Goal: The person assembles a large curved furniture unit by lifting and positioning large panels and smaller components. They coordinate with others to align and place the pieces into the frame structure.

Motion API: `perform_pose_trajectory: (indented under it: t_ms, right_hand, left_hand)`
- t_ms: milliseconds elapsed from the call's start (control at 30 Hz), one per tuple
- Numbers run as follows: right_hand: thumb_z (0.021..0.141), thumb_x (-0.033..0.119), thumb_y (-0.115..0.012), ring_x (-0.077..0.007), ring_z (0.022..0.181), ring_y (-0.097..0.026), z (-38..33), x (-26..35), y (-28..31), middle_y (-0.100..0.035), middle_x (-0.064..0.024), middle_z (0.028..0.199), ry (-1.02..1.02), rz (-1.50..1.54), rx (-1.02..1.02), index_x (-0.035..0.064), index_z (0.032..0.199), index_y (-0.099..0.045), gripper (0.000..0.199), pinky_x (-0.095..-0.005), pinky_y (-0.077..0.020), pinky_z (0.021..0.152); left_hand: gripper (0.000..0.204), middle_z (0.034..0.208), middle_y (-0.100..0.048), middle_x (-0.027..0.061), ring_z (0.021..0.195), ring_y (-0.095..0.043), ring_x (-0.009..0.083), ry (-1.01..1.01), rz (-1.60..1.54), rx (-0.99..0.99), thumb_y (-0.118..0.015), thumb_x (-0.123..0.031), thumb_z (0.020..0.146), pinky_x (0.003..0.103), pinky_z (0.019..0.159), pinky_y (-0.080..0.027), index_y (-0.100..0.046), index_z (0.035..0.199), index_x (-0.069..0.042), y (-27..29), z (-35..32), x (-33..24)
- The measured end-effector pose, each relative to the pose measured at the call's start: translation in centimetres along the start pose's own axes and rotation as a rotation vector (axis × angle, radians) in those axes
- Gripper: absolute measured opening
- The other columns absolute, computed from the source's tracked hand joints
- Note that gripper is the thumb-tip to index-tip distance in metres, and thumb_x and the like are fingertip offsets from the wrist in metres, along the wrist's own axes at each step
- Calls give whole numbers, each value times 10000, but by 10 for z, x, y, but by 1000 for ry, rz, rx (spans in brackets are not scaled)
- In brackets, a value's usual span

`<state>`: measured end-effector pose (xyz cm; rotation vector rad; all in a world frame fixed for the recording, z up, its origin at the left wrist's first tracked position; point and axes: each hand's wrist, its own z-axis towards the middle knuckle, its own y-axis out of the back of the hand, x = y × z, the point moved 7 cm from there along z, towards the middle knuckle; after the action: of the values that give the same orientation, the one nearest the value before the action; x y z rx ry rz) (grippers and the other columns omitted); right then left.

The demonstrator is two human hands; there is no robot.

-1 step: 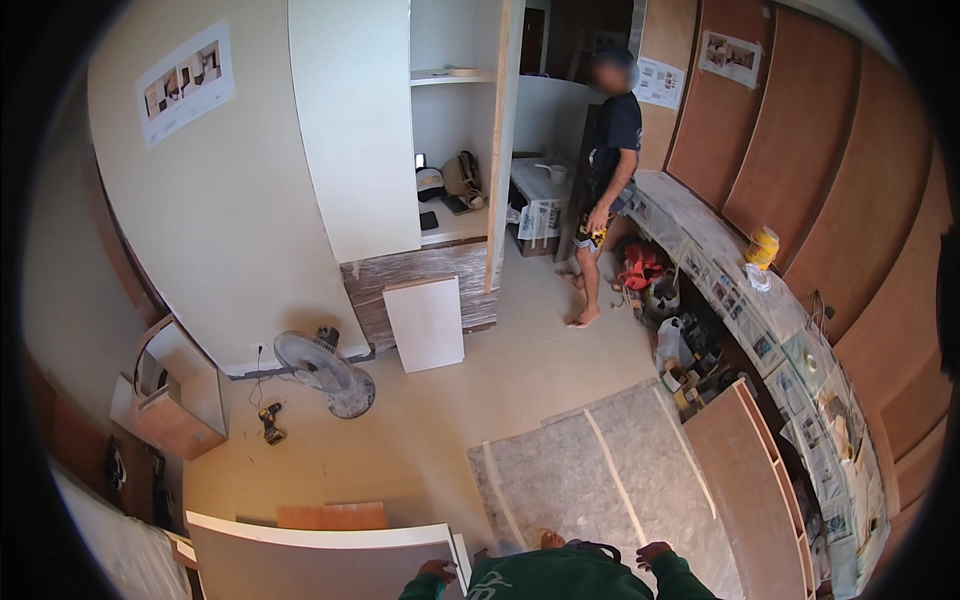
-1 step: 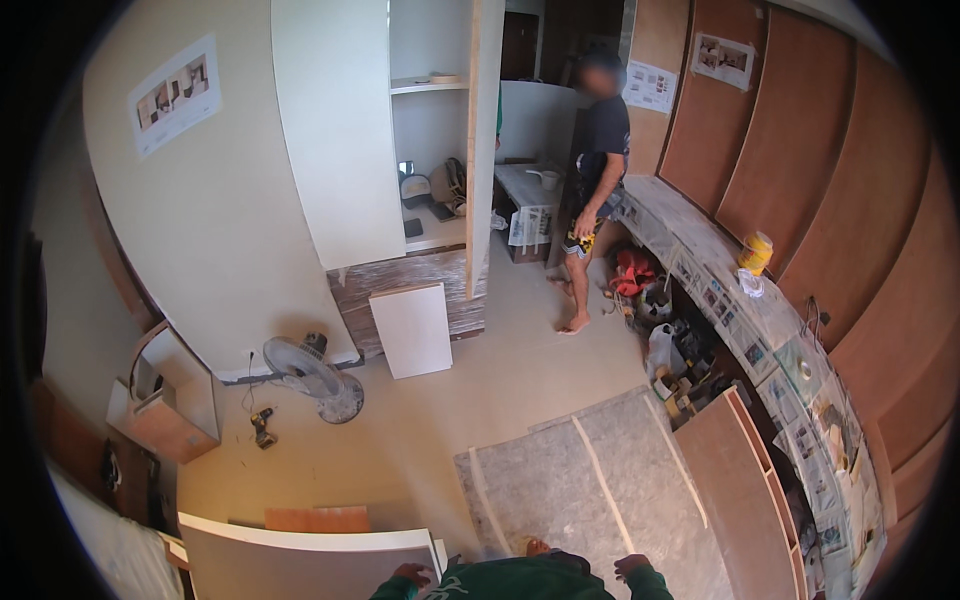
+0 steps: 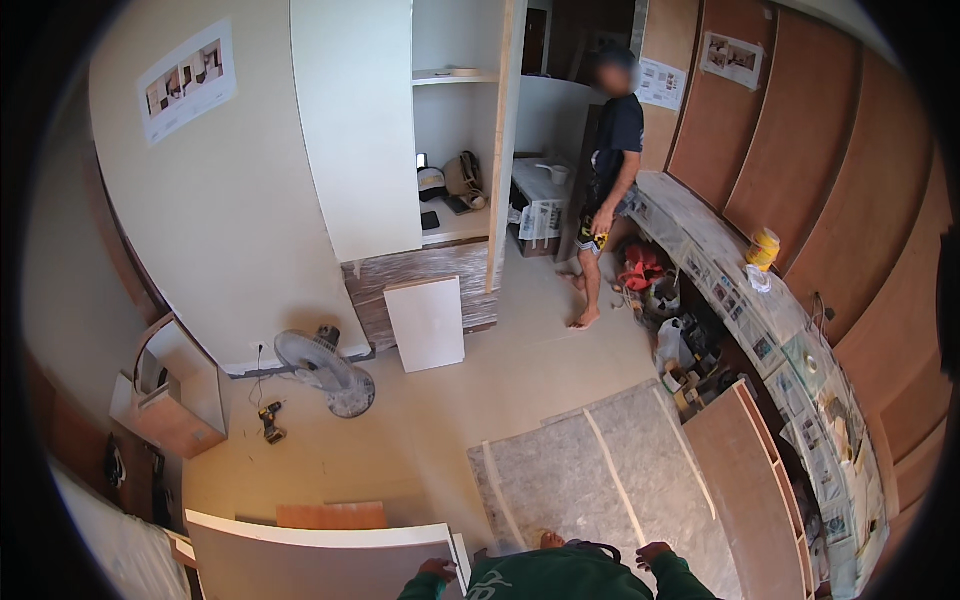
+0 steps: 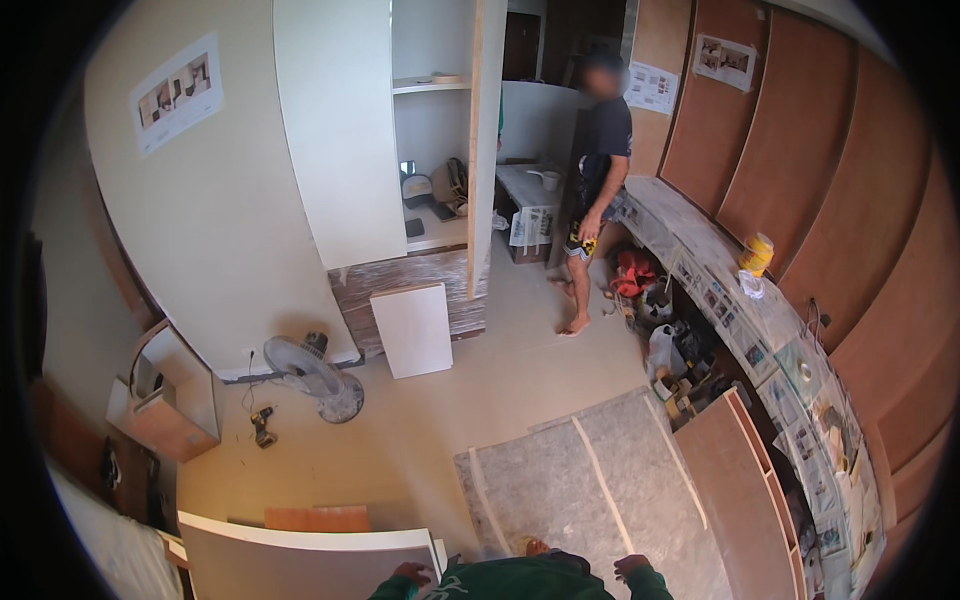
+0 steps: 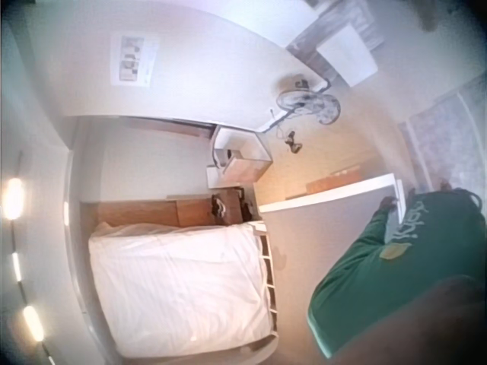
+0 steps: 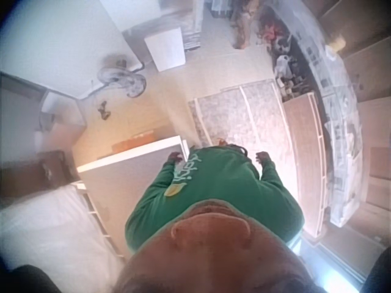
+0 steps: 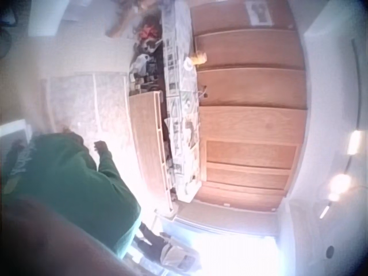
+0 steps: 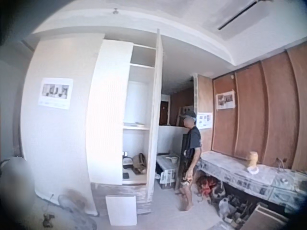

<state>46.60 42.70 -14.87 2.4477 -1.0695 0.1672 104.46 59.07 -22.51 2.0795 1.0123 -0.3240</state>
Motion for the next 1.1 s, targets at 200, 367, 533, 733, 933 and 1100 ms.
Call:
perform_pose_trajectory:
  t_ms: [200,367,533,733,933,1100]
  right_hand:
    - [903,221,-573,-267,677,-686,3,-3,11,-693,-135,857,-100,169,-90,1,982,-615,237,-372,-523,514]
    - [879,236,-606,-245,664,-687,13,4,17,-697,-126,853,-68,144,-106,-4,963,-635,256,-368,-528,510]
    - [878,226,-598,-241,666,-686,9,16,14,-697,-120,847,-46,151,-90,-3,950,-637,244,-366,-531,513]
    - [911,211,-543,-251,675,-686,3,0,21,-691,-128,849,-63,118,-82,9,972,-632,230,-373,-527,511]
    - [931,233,-524,-281,688,-680,15,-3,36,-686,-143,907,-107,103,-46,15,1040,-612,259,-382,-523,522]
    - [974,279,-418,-276,891,-667,51,27,50,-651,-126,1104,-152,-211,95,106,1261,-522,351,-400,-536,681]
  left_hand:
    - [565,1117,-644,150,1056,-600,311,158,-78,-40,-704,-484,647,380,961,-460,-663,1132,-198,19,-8,-14]
    - [854,1268,-562,161,1194,-501,332,122,49,-29,-670,-696,618,394,1039,-388,-565,1273,-157,6,1,-2]
    - [1000,1358,-485,176,1242,-466,347,189,135,24,-616,-794,584,386,1061,-363,-522,1314,-116,-4,-5,14]
    - [960,1363,-492,132,1281,-420,342,268,145,26,-584,-817,588,474,1089,-289,-536,1305,-181,-6,-24,-15]
    - [964,1407,-450,119,1306,-381,360,337,164,107,-460,-845,666,520,1081,-256,-483,1353,-168,-7,-17,-36]
    - [1062,1457,-141,373,1380,-141,476,378,-177,-440,-421,-864,681,491,1130,-157,-381,1415,-98,50,-72,-73]
